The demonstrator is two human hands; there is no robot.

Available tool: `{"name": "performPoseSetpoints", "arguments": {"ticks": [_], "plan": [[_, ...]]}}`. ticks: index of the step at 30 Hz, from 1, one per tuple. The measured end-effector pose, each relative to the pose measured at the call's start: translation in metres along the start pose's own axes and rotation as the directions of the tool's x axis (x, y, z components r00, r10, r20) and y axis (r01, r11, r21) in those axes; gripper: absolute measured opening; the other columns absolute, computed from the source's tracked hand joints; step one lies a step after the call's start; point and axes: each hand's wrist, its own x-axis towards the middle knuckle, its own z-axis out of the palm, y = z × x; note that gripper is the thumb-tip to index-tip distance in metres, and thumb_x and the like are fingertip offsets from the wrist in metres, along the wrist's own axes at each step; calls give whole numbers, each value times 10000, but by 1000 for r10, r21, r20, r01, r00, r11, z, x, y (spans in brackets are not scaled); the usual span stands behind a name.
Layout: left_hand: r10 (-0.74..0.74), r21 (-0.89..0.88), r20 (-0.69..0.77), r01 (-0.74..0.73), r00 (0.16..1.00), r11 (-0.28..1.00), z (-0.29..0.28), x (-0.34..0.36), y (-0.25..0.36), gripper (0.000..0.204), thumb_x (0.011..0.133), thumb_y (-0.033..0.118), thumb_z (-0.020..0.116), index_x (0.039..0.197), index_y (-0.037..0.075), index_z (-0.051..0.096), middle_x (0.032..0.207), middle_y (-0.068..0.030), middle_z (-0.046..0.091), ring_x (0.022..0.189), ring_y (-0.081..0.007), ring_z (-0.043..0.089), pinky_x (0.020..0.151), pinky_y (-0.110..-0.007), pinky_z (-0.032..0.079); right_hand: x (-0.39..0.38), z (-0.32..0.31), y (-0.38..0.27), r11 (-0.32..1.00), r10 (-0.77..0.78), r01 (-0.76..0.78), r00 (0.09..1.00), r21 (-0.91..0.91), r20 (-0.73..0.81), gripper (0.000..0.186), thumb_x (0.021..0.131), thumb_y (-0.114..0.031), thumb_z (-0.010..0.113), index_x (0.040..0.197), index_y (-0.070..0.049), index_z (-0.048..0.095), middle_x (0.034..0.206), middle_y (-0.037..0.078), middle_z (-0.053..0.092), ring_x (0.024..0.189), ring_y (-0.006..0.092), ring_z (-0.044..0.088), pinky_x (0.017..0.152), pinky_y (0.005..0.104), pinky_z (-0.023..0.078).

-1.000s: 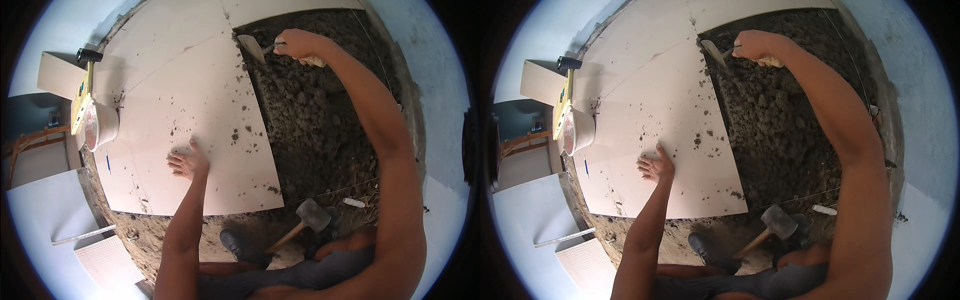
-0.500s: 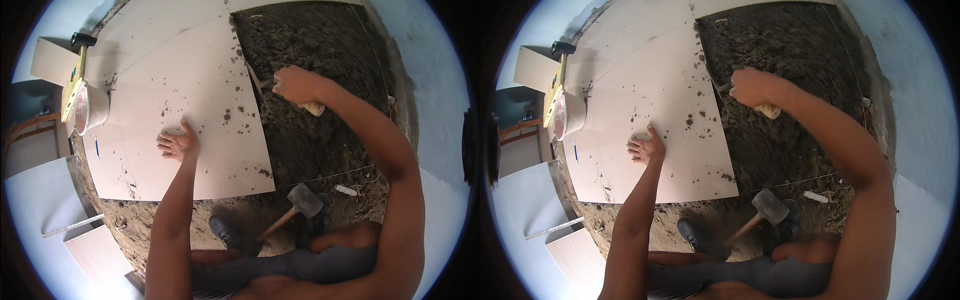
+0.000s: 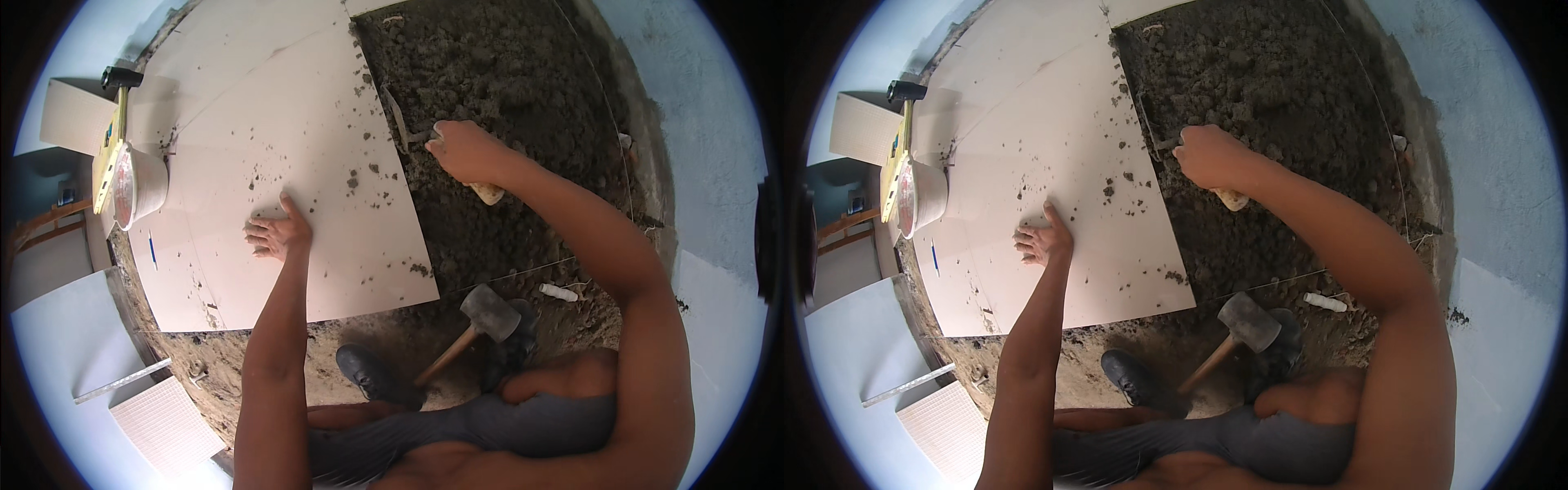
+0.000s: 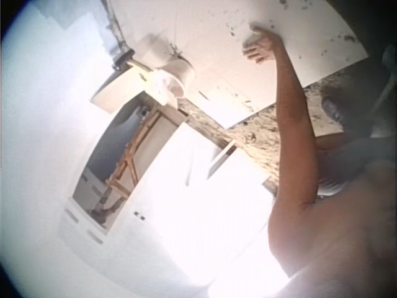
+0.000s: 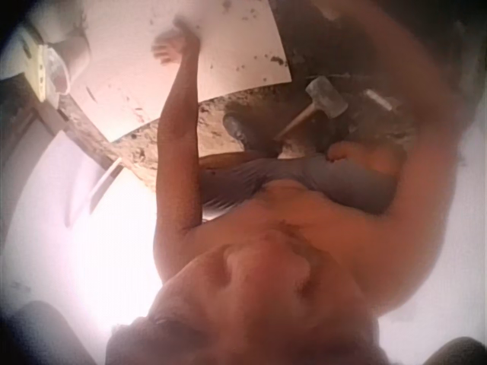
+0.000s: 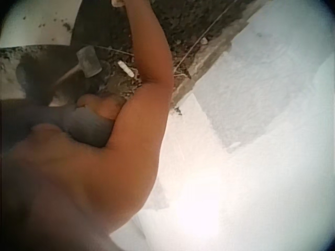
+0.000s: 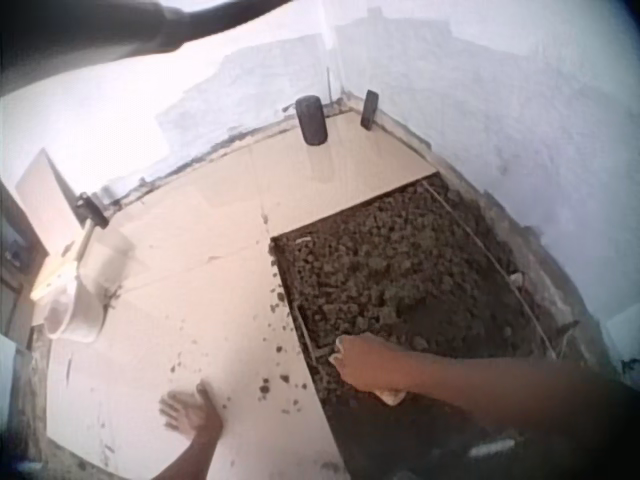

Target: The person pours cement from a bucket onto the floor, spreads it with a trowel, and places a tile. They then use a mallet to tap the tile into position and continue spreading cement to prepare for the next tile.

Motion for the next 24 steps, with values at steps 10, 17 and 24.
{"name": "performPoseSetpoints", "arguments": {"ticks": [10, 17, 24], "plan": [[-18, -1, -23, 18, 1000, 1000, -4, 1, -4, 1078, 825, 795, 241, 1480, -44, 75, 1558, -232, 39, 1451, -361, -2, 1142, -546, 38, -63, 34, 5, 976, -188, 196, 978, -93, 86, 315, 949, -195, 509, 1128, 63, 494, 838, 257, 643, 792, 405, 652, 690, 484, 525], [-1, 14, -3, 1, 1000, 1000, -5, 3, -7, 1068, 836, 783, 222, 1477, -56, 54, 1556, -240, 29, 1449, -370, -6, 1140, -554, 31, -97, 35, 17, 996, -72, 76, 991, -36, 115, 340, 963, -216, 473, 1158, 62, 471, 867, 275, 629, 825, 433, 637, 720, 492, 521], [10, -14, -19, -10, 1000, 1000, -1, -1, -2, 1059, 843, 773, 235, 1476, -58, 61, 1556, -239, 29, 1450, -367, -6, 1141, -545, 36, -125, 99, 29, 997, -77, 76, 995, 15, 57, 411, 958, -207, 462, 1246, 78, 395, 933, 305, 605, 857, 447, 622, 742, 496, 513]]}}
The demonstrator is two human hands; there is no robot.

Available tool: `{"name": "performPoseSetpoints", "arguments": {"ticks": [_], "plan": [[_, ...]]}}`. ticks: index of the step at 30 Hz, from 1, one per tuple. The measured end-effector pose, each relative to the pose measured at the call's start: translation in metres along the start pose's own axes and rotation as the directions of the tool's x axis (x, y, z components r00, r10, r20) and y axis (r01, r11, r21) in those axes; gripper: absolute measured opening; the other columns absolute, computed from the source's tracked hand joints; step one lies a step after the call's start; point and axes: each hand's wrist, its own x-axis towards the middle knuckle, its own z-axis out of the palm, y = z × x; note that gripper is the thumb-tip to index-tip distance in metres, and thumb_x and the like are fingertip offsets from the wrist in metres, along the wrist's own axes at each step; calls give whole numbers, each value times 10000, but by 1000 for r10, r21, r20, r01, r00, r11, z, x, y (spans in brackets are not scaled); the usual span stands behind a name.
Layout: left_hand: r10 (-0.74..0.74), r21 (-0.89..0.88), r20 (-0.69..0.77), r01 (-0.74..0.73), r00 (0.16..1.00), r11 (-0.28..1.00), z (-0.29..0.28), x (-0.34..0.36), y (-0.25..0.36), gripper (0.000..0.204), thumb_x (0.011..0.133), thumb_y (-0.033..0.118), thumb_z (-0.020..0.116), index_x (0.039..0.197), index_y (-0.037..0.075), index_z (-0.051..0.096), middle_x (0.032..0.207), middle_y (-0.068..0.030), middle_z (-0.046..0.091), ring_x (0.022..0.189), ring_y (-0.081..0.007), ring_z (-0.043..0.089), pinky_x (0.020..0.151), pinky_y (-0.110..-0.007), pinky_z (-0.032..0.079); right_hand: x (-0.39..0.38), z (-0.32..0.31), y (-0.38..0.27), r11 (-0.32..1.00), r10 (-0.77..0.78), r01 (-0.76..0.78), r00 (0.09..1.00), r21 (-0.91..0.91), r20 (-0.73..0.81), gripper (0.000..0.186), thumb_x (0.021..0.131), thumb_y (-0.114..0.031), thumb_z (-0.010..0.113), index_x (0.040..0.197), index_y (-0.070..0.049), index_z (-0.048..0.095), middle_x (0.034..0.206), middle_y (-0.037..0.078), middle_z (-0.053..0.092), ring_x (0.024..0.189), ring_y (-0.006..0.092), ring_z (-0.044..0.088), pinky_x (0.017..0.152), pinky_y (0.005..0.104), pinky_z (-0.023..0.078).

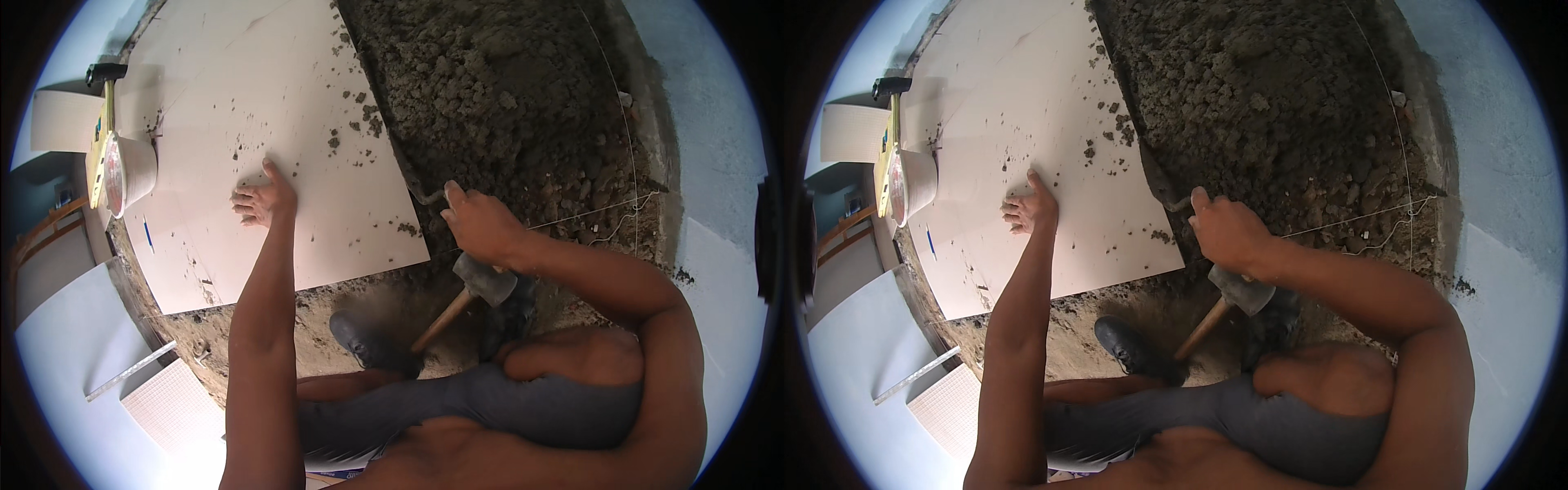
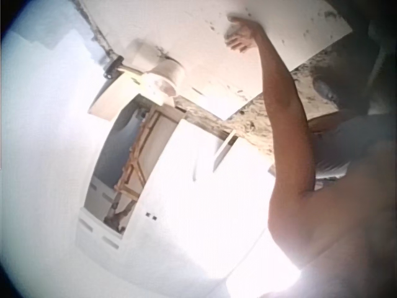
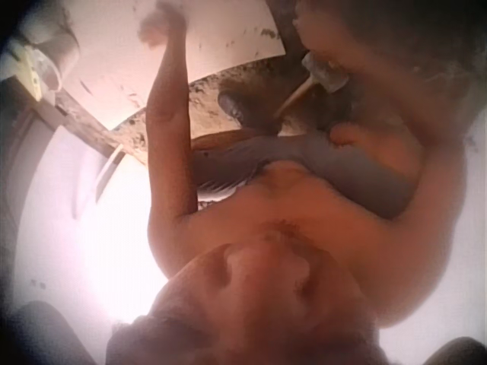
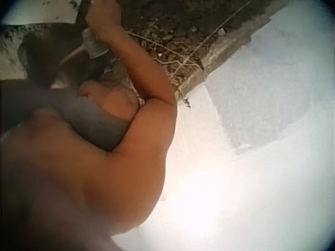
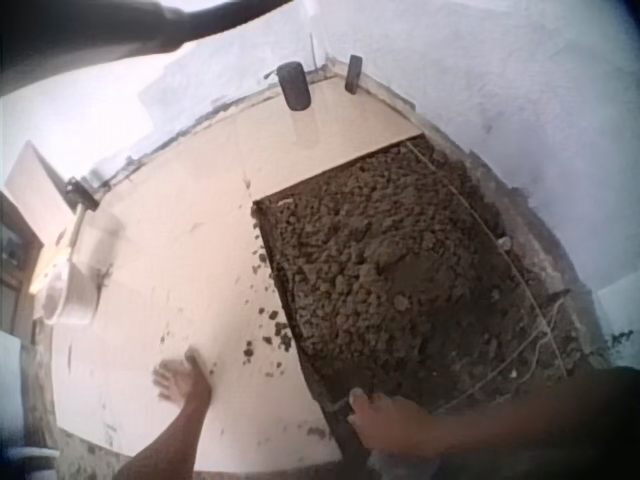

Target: The person pours cement from a bucket onto the floor, spreads it with a trowel, and places a tile. They then use a mallet to tap the tile into position and continue spreading cement to prepare for the next tile.

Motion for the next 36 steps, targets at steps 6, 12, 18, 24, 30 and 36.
{"name": "performPoseSetpoints", "arguments": {"ticks": [6, 12, 18, 24, 30, 36], "plan": [[-9, 14, 16, 9, 1000, 1000, -5, -1, 3, 1061, 841, 774, 243, 1476, -57, 65, 1557, -238, 24, 1450, -366, -7, 1146, -537, 22, -31, 1, 4, 994, -22, 23, 1000, 111, -5, 397, 953, -217, 476, 1233, 54, 404, 956, 293, 603, 869, 456, 604, 762, 514, 487], [-9, 8, -20, 9, 1000, 1000, -1, 7, -8, 1072, 836, 784, 241, 1475, -60, 66, 1555, -242, 36, 1450, -369, -1, 1146, -540, 28, -17, -27, 4, 993, -34, 50, 988, 108, -149, 339, 947, -194, 490, 1183, 43, 435, 935, 282, 613, 873, 464, 602, 745, 515, 487], [15, 6, -3, -15, 1000, 1000, 0, 0, 0, 1072, 836, 785, 231, 1475, -61, 70, 1553, -247, 43, 1450, -369, 4, 1147, -539, 42, 1, -6, 11, 991, -45, 47, 999, 122, -23, 370, 943, -189, 492, 1204, 66, 432, 918, 294, 621, 901, 453, 610, 766, 510, 486], [2, 0, 9, -2, 1000, 1000, -2, 3, -2, 1074, 835, 785, 235, 1474, -61, 66, 1553, -248, 35, 1450, -368, -5, 1145, -542, 24, -44, -13, 5, 977, 15, -36, 995, 210, 101, 363, 940, -197, 486, 1175, 73, 431, 915, 309, 612, 905, 457, 604, 795, 513, 471], [9, -8, 17, -9, 1000, 1000, -4, 4, -6, 1062, 842, 770, 250, 1475, -60, 54, 1554, -246, 22, 1451, -362, -15, 1146, -540, 12, -64, -20, -6, 956, 120, -162, 977, 246, 175, 320, 940, -197, 468, 1105, 66, 395, 858, 309, 588, 828, 467, 595, 753, 530, 449], [8, -11, 6, -8, 1000, 1000, -1, 6, -7, 1062, 843, 763, 254, 1473, -66, 47, 1553, -250, 15, 1450, -367, -26, 1148, -531, -7, -67, -1, -8, 975, 98, -150, 953, 163, 288, 283, 934, -177, 457, 1074, 62, 397, 856, 308, 586, 833, 468, 594, 751, 534, 454]]}}
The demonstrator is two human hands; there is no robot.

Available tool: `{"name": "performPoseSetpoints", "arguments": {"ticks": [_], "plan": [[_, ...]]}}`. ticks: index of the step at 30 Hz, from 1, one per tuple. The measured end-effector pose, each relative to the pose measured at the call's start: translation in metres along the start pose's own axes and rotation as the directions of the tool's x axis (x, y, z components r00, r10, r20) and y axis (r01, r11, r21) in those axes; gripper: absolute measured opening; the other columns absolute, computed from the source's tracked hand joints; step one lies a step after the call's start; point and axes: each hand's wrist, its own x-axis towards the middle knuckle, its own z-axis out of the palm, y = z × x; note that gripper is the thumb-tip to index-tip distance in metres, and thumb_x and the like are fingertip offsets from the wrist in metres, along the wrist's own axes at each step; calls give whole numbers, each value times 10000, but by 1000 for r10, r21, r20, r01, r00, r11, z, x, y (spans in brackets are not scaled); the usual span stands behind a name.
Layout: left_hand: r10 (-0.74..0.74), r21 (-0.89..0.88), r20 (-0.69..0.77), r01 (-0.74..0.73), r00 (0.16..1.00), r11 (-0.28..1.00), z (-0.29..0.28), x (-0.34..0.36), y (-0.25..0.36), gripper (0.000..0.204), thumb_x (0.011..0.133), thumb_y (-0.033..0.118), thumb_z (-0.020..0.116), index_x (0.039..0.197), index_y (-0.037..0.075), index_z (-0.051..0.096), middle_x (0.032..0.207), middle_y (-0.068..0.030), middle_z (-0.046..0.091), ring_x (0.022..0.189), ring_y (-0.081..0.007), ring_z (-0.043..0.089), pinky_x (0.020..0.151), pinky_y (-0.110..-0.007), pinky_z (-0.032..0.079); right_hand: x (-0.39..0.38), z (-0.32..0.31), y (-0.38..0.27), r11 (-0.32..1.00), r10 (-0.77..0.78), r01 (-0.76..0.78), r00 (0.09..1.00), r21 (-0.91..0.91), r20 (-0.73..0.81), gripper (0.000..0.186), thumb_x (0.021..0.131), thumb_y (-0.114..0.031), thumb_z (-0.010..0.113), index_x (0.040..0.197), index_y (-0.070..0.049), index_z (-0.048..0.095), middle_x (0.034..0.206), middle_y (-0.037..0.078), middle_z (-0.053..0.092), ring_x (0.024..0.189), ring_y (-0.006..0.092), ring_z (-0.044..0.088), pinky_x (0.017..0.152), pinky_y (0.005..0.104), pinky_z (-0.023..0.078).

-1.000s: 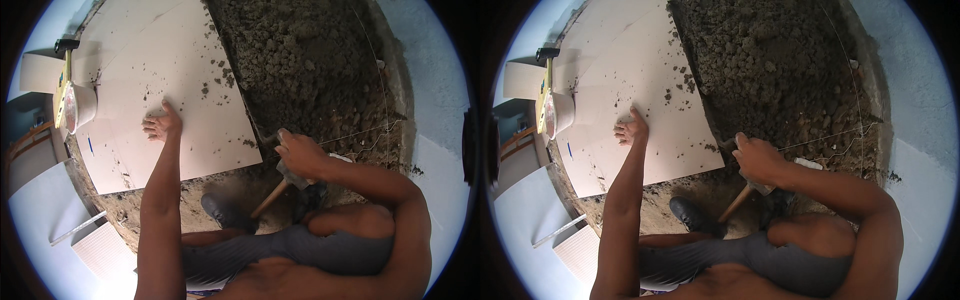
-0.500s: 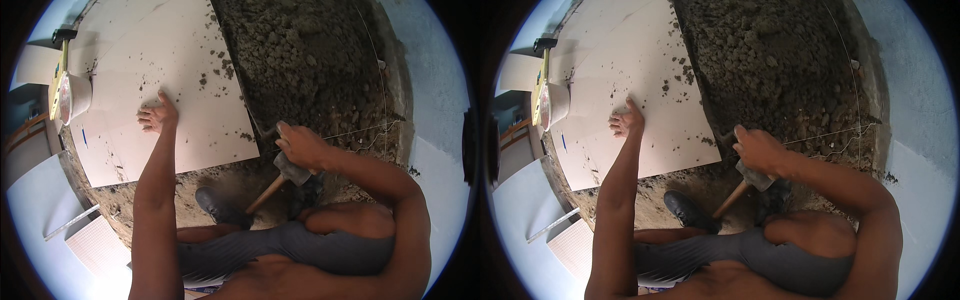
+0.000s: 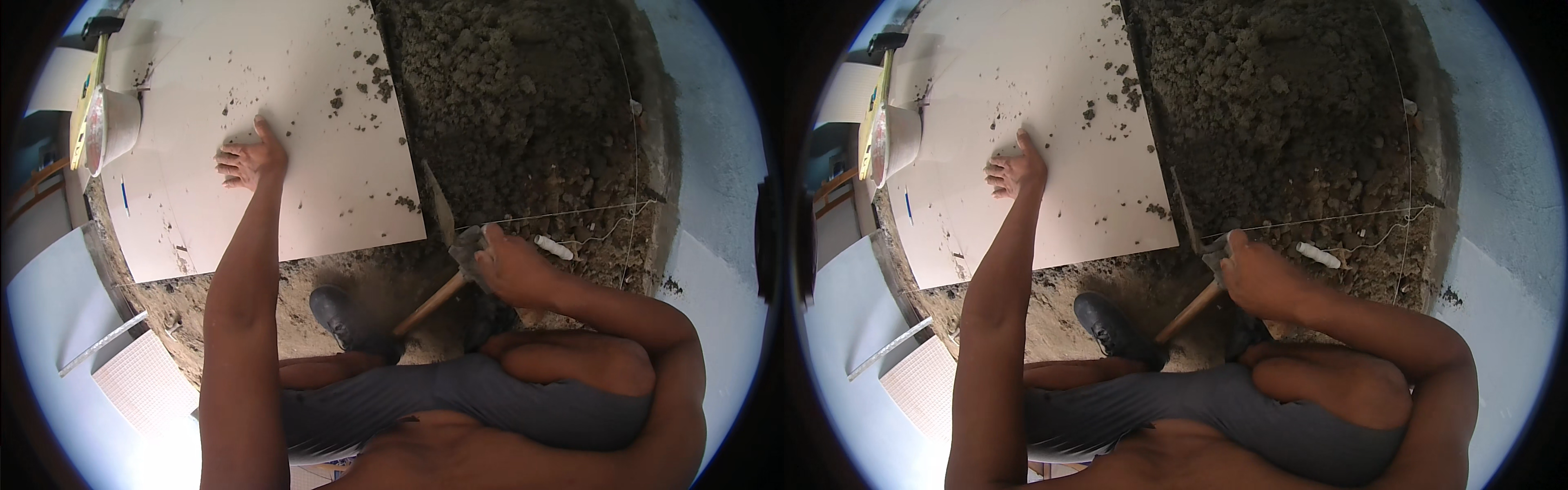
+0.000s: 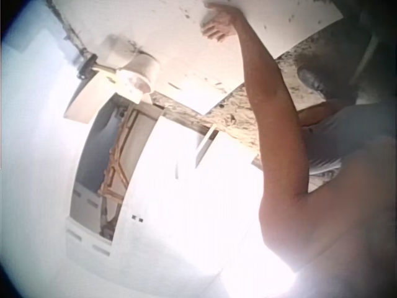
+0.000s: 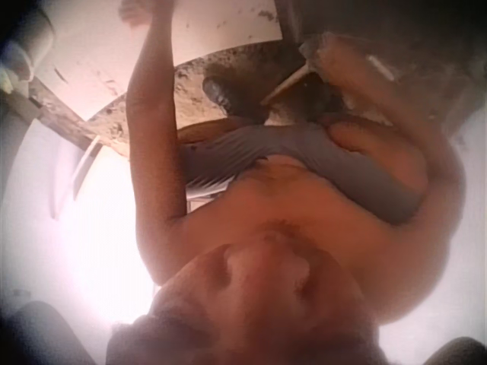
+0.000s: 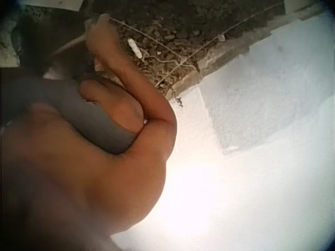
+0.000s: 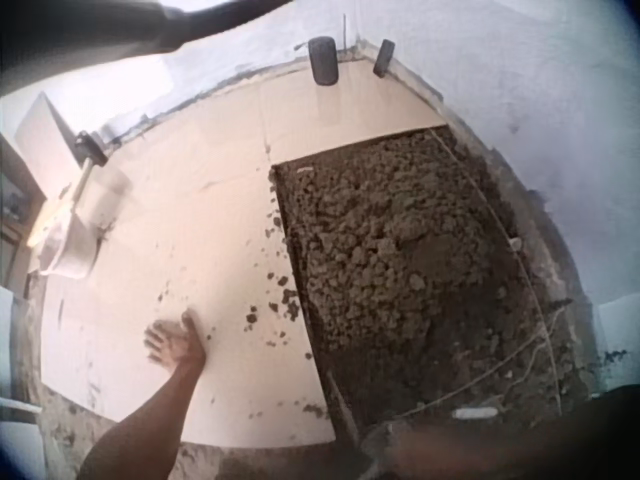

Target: The person pours cement from a bucket onto the floor, spreads it with a trowel, and places a tile. They then use a mallet to tap the tile into position and continue spreading cement to prepare for the next tile.

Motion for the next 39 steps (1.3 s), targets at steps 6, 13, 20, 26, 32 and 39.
{"name": "performPoseSetpoints", "arguments": {"ticks": [6, 13, 20, 26, 32, 39], "plan": [[9, -14, 11, -9, 1000, 1000, -2, -7, 6, 1058, 844, 761, 248, 1473, -66, 47, 1553, -249, 19, 1450, -366, -27, 1148, -531, -6, -1, 7, -7, 996, 6, 5, 993, -93, 116, 317, 925, -177, 473, 1103, 71, 387, 878, 319, 591, 859, 471, 597, 750, 523, 459], [11, -4, -11, -11, 1000, 1000, 0, -2, 4, 1066, 838, 764, 261, 1473, -66, 54, 1555, -243, 36, 1450, -367, -13, 1144, -542, 2, -20, 15, 5, 998, -28, 34, 992, -47, 126, 319, 925, -193, 476, 1091, 70, 407, 868, 301, 602, 834, 461, 602, 748, 492, 468], [12, -1, -7, -12, 1000, 1000, 2, 0, 3, 1055, 844, 757, 260, 1474, -63, 52, 1555, -242, 40, 1450, -369, -9, 1143, -543, 7, -7, -8, 5, 993, -18, 14, 999, 113, 35, 352, 895, -193, 505, 1107, 77, 428, 908, 325, 609, 893, 488, 598, 781, 524, 463], [11, -9, 3, -11, 1000, 1000, -2, -4, 3, 1051, 846, 756, 258, 1475, -60, 49, 1557, -238, 33, 1451, -363, -13, 1146, -537, 3, 0, -20, -6, 994, -29, 21, 997, 106, 71, 346, 900, -202, 507, 1110, 62, 430, 881, 328, 608, 880, 487, 599, 776, 534, 458], [14, -5, 8, -14, 1000, 1000, -2, -3, 4, 1048, 848, 752, 260, 1475, -60, 48, 1557, -237, 22, 1450, -363, -22, 1150, -529, 2, 44, -51, -7, 991, -118, 107, 978, -76, -171, 313, 900, -186, 508, 1091, 54, 446, 890, 310, 619, 863, 464, 616, 748, 513, 492], [4, -15, 14, -4, 1000, 1000, -3, -5, 4, 1049, 845, 750, 266, 1474, -62, 53, 1555, -243, 22, 1450, -362, -24, 1150, -527, -2, 46, -57, -17, 974, -94, 116, 989, -194, 118, 282, 895, -148, 493, 1080, 59, 440, 914, 306, 619, 876, 462, 617, 752, 508, 501]]}}
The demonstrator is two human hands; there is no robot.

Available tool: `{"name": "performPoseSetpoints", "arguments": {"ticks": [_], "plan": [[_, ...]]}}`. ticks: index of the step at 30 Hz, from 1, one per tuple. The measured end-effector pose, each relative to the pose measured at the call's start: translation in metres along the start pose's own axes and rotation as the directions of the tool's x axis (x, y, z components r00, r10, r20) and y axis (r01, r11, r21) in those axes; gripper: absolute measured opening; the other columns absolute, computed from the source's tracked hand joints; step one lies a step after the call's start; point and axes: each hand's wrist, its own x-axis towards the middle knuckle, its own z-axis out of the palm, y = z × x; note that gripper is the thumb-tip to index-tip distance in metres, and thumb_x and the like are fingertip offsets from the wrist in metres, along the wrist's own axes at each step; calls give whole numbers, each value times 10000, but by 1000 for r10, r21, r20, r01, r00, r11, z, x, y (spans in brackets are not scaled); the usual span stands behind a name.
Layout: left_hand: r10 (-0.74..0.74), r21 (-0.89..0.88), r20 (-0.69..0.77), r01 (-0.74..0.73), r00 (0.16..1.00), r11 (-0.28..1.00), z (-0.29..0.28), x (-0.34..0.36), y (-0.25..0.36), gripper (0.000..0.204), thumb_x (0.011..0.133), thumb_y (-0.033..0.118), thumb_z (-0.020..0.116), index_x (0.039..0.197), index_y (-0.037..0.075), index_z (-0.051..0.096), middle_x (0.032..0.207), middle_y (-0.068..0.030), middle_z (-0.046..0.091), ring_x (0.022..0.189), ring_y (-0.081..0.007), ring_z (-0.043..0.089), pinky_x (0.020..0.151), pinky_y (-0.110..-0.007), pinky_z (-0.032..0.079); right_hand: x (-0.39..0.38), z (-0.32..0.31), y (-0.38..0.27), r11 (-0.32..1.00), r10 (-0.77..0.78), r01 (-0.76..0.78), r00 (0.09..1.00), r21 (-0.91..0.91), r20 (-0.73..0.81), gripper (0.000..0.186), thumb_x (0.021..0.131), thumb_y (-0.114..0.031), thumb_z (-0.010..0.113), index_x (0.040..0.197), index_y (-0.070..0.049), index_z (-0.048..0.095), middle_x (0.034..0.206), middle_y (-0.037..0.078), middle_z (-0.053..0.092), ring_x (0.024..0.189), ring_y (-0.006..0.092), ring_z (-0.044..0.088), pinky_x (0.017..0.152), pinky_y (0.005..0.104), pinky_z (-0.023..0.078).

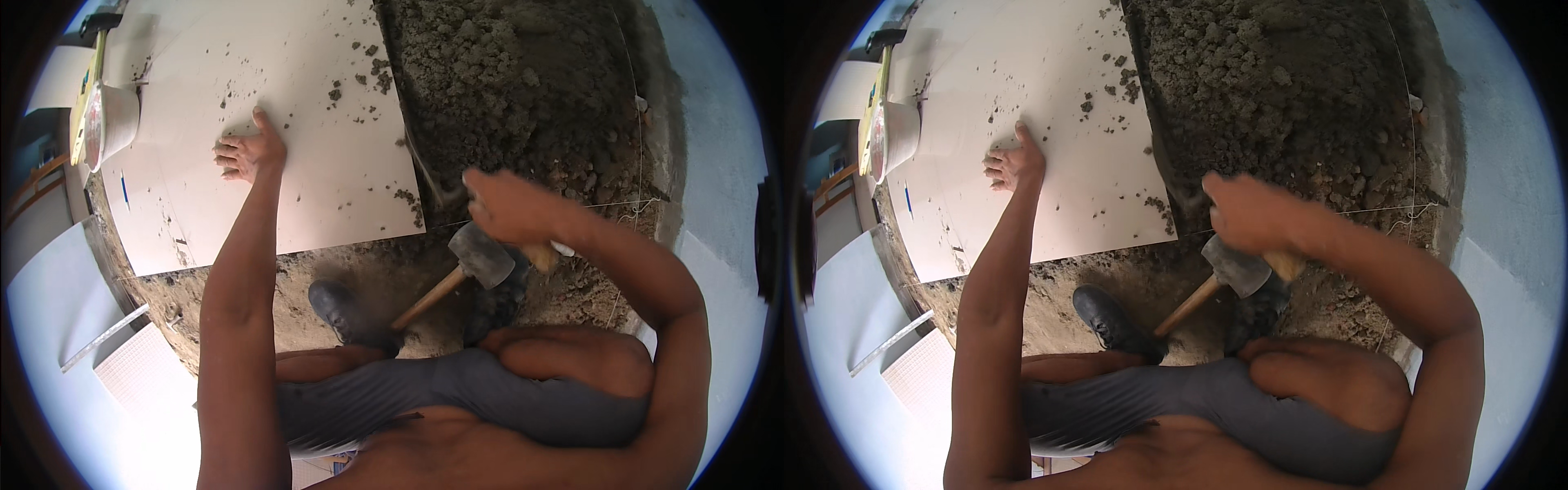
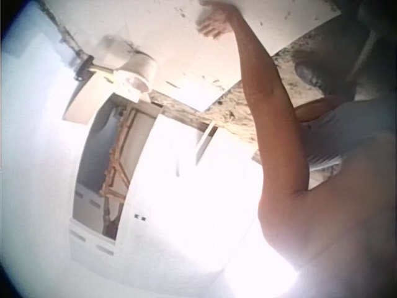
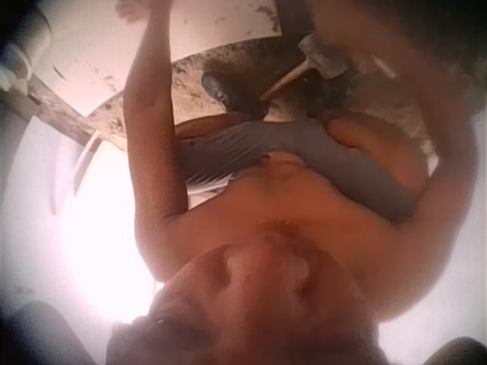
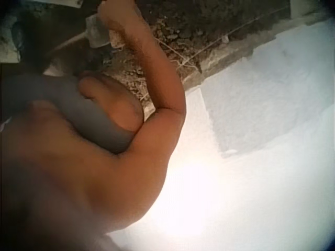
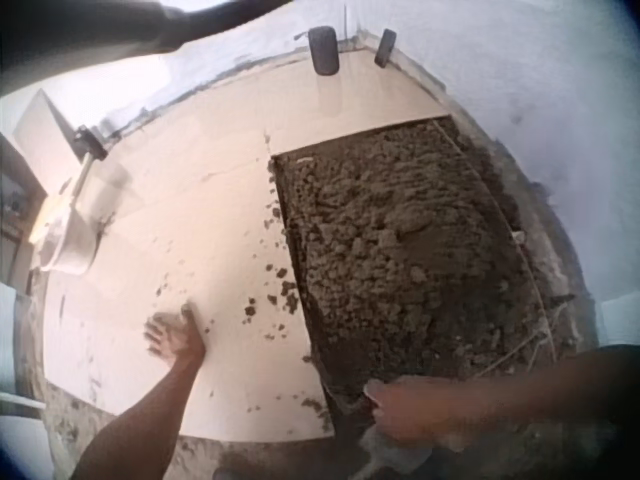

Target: The person pours cement from a bucket onto the floor, spreads it with a trowel, and places a tile. They then use a mallet to tap the tile into position and continue spreading cement to prepare for the next tile.

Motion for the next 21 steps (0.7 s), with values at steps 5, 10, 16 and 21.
{"name": "performPoseSetpoints", "arguments": {"ticks": [5, 10, 16, 21], "plan": [[6, 7, -15, -6, 1000, 1000, 2, 1, -1, 1061, 841, 759, 262, 1473, -66, 50, 1555, -244, 23, 1450, -364, -20, 1146, -536, 0, -31, 45, -3, 994, 37, -44, 997, 97, 67, 287, 897, -155, 483, 1081, 60, 437, 925, 306, 612, 899, 470, 605, 782, 504, 485], [9, 13, -14, -9, 1000, 1000, 5, 3, 0, 1063, 840, 762, 261, 1472, -67, 55, 1556, -240, 25, 1451, -362, -15, 1146, -537, 1, -51, 59, -3, 994, 15, -27, 994, 109, 108, 324, 911, -184, 479, 1104, 72, 429, 903, 296, 609, 897, 478, 593, 768, 510, 465], [12, 8, -8, -12, 1000, 1000, -4, -4, 4, 1049, 843, 763, 255, 1479, -49, 62, 1559, -227, 36, 1453, -350, -7, 1150, -535, 13, -73, 46, 0, 992, -9, 2, 999, 124, 53, 351, 910, -196, 485, 1118, 84, 442, 938, 300, 619, 821, 428, 636, 741, 496, 495], [-3, 37, 0, 3, 1000, 999, -10, -2, -4, 1024, 853, 750, 270, 1484, -31, 73, 1561, -218, 48, 1455, -337, -2, 1155, -532, 19, -48, -39, -13, 885, 151, -72, 979, 460, -137, 485, 948, -272, 495, 1259, 86, 390, 971, 276, 615, 782, 362, 641, 720, 439, 504]]}}
